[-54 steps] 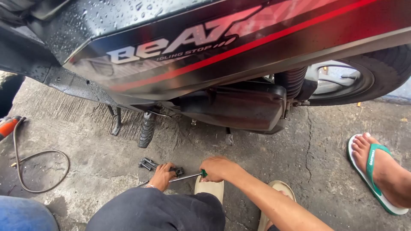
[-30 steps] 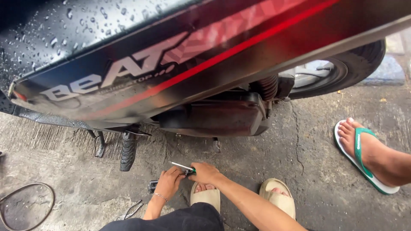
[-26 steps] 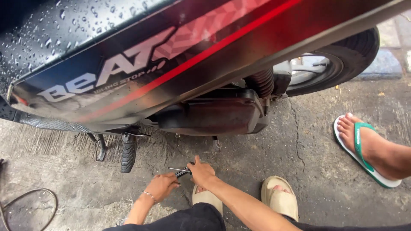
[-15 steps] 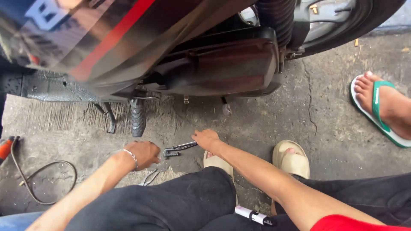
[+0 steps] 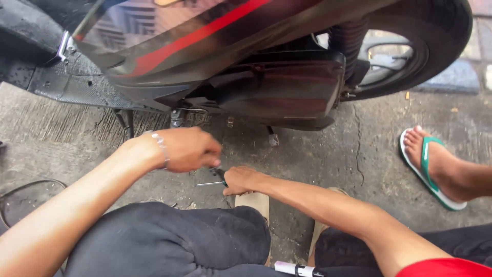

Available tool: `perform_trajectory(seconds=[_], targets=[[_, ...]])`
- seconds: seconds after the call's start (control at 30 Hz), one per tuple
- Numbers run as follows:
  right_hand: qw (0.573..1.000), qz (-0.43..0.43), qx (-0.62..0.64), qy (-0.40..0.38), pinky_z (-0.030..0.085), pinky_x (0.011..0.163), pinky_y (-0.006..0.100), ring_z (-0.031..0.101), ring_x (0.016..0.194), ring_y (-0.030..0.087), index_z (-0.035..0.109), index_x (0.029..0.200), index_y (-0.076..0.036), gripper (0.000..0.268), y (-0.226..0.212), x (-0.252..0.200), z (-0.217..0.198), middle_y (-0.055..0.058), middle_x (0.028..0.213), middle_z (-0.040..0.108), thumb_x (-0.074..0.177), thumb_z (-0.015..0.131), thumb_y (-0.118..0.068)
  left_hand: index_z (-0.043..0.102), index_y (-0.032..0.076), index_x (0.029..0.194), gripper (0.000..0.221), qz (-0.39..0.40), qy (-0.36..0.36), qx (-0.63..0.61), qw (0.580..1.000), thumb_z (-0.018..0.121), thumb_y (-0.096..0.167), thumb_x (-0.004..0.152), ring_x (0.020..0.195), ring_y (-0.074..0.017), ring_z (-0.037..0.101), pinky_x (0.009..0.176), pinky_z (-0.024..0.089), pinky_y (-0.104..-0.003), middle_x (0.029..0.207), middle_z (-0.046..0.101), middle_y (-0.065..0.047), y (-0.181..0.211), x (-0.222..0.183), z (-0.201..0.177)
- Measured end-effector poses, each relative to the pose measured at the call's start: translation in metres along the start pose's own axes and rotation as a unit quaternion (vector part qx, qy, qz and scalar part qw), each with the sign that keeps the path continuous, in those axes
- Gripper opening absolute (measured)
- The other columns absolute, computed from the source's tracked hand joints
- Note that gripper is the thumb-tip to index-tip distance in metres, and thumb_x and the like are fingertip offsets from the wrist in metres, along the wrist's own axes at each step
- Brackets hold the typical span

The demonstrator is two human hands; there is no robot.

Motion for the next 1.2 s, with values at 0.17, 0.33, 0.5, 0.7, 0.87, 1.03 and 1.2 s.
perform_trajectory(seconds=[0.17,0.33,0.5,0.7,0.87,1.03,1.2], targets=[[0.994,0.052,0.025,-0.092,0.048,0.060,0.046,0.062,0.066,0.031,0.073,0.075,-0.003,0.052,0.028,-0.055,-0.028,0.018,0.072,0.064,0.078,0.069,-0.055,0.080,0.023,0.105,0.020,0.028,0.015,0.119,0.992,0.068,0.033,0.093,0.104,-0.0348,0.074,0.089,0.059,-0.046,0.104,0.079,-0.008,0.029,0.017,-0.019],[0.980,0.133,0.054,-0.136,0.045,0.036,0.026,0.053,0.035,0.011,0.073,0.057,-0.021,0.032,0.023,-0.168,-0.092,-0.001,0.042,0.052,0.071,0.073,-0.049,0.083,0.027,0.091,0.008,0.054,0.043,0.191,0.979,0.080,0.027,0.084,0.092,-0.0323,0.076,0.081,0.062,-0.044,0.092,0.079,-0.007,0.040,0.061,-0.035],[0.944,0.283,0.116,-0.122,0.059,0.047,0.023,0.060,0.053,0.012,0.085,0.076,-0.010,0.030,0.048,-0.261,-0.130,0.006,0.064,0.075,0.073,0.079,-0.039,0.067,0.016,0.128,0.035,0.060,0.029,0.012,0.998,0.068,0.018,0.093,0.104,-0.0377,0.073,0.092,0.059,-0.050,0.103,0.077,-0.017,0.047,0.024,-0.059],[0.856,0.306,0.400,-0.113,0.030,0.044,0.025,0.036,0.048,0.013,0.074,0.097,0.002,0.021,0.093,-0.279,-0.087,0.007,0.058,0.044,0.095,0.075,-0.019,0.067,0.024,0.104,0.033,0.140,0.013,-0.050,0.989,0.036,0.018,0.099,0.070,-0.0145,0.068,0.073,0.048,-0.033,0.076,0.067,-0.006,0.061,0.036,-0.057],[0.844,0.335,0.409,-0.086,0.032,0.047,0.026,0.038,0.052,0.013,0.073,0.105,0.002,0.026,0.104,-0.289,-0.084,0.007,0.062,0.047,0.094,0.078,-0.021,0.058,0.021,0.117,0.035,0.083,-0.014,-0.044,0.995,0.033,0.017,0.093,0.074,-0.0205,0.061,0.073,0.047,-0.037,0.079,0.072,-0.007,0.065,0.049,-0.043],[0.889,0.260,0.356,-0.125,0.033,0.046,0.028,0.040,0.044,0.015,0.070,0.084,0.001,0.030,0.083,-0.299,-0.115,0.006,0.050,0.047,0.095,0.077,-0.026,0.061,0.020,0.100,0.029,0.204,0.010,-0.004,0.979,0.039,0.011,0.084,0.092,-0.0263,0.063,0.079,0.047,-0.041,0.104,0.069,-0.007,0.078,0.098,-0.006],[0.913,0.156,0.347,-0.147,0.031,0.044,0.026,0.042,0.047,0.011,0.076,0.083,0.001,0.029,0.044,-0.307,-0.137,0.005,0.059,0.056,0.089,0.079,-0.028,0.053,0.020,0.122,0.037,0.153,-0.053,0.017,0.987,0.041,0.014,0.088,0.077,-0.0299,0.059,0.069,0.045,-0.049,0.123,0.049,-0.005,0.099,0.081,0.009]])
Point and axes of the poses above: each hand's wrist, its own x-axis towards the middle knuckle, its own z-axis out of the palm, y = z × x, the point moved 8 cm from there along x, towards the middle knuckle
